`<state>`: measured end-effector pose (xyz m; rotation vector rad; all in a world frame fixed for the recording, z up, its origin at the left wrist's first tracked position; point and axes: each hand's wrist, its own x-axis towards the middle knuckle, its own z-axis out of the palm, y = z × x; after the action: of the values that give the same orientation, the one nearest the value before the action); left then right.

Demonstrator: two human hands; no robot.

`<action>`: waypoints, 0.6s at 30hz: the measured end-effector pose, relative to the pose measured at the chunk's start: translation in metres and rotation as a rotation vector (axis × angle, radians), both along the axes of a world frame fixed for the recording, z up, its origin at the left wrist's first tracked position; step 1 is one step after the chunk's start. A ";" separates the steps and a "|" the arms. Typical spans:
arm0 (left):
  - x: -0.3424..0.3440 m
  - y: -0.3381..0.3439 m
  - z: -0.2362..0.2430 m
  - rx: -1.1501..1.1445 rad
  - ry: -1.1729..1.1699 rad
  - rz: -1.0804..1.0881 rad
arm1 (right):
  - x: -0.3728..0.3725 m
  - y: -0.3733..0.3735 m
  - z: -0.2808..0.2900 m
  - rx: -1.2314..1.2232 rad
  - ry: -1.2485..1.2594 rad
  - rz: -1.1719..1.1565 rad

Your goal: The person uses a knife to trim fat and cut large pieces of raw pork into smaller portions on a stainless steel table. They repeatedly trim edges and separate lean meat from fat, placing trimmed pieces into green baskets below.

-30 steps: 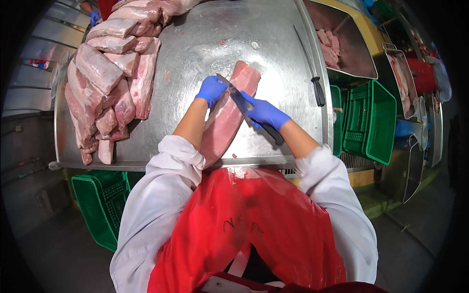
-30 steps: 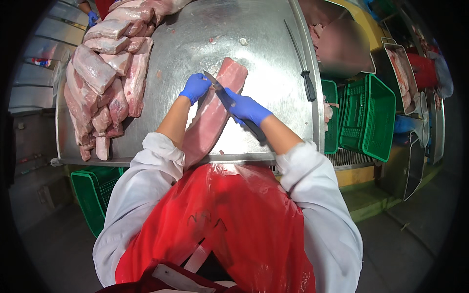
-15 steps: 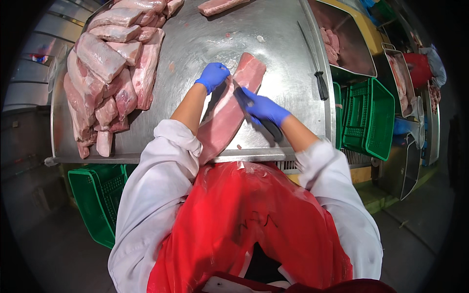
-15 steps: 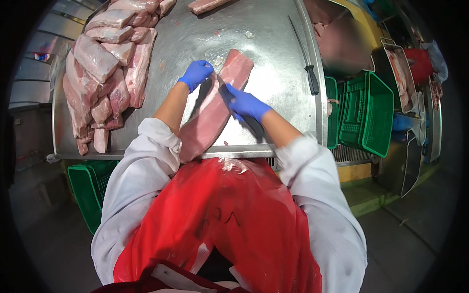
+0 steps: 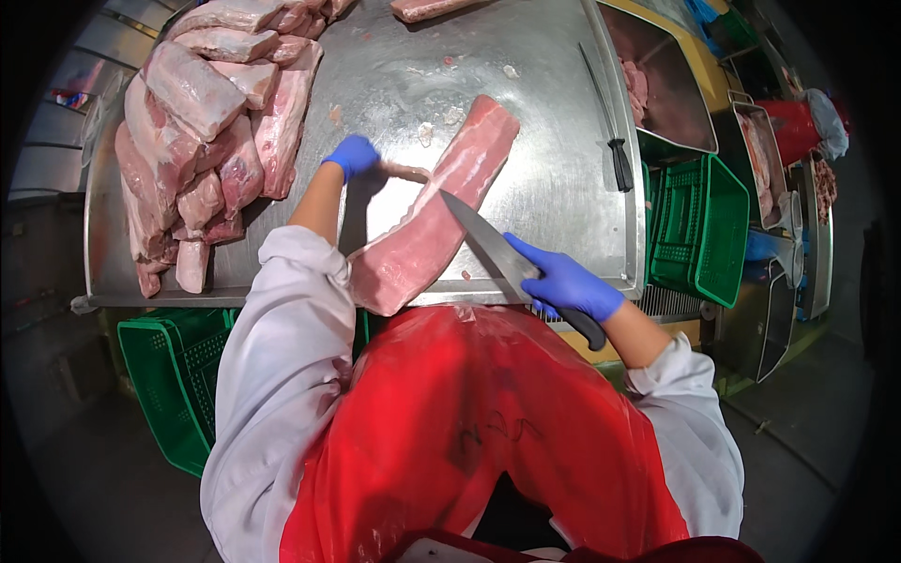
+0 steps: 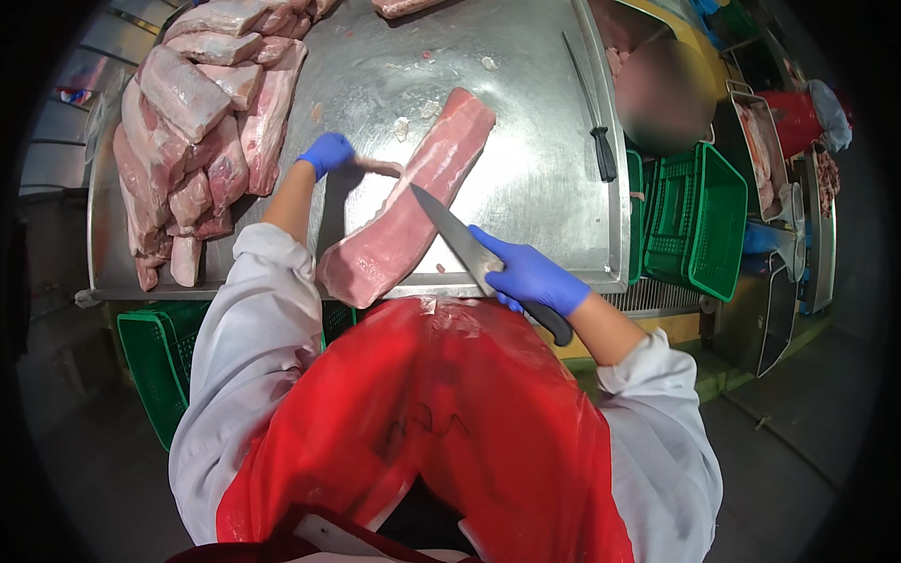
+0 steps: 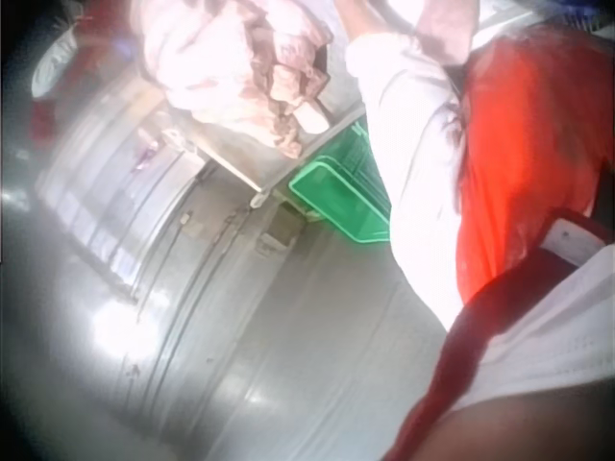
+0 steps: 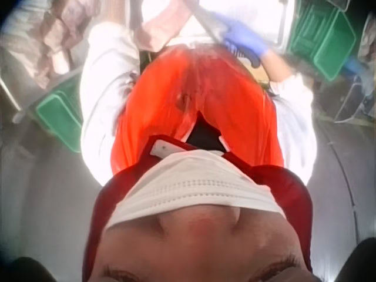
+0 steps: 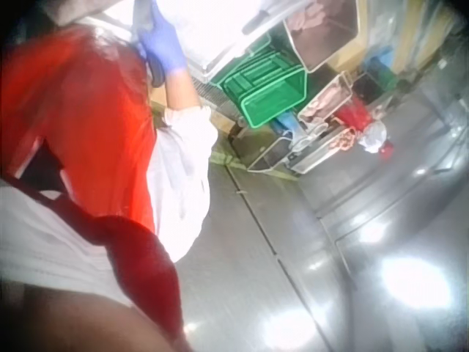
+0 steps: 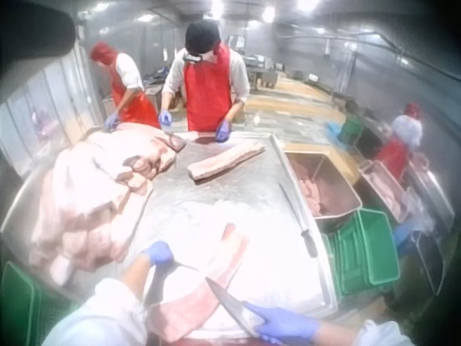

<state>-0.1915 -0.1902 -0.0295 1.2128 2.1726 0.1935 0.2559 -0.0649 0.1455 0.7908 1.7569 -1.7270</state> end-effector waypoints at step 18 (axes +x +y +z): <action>0.122 0.024 0.081 0.294 0.347 -0.385 | -0.091 0.005 -0.062 0.319 0.118 0.101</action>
<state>-0.0695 -0.1663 0.0511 1.9273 2.1918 0.1500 0.1644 -0.0597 0.0837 0.7267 2.1493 -1.4729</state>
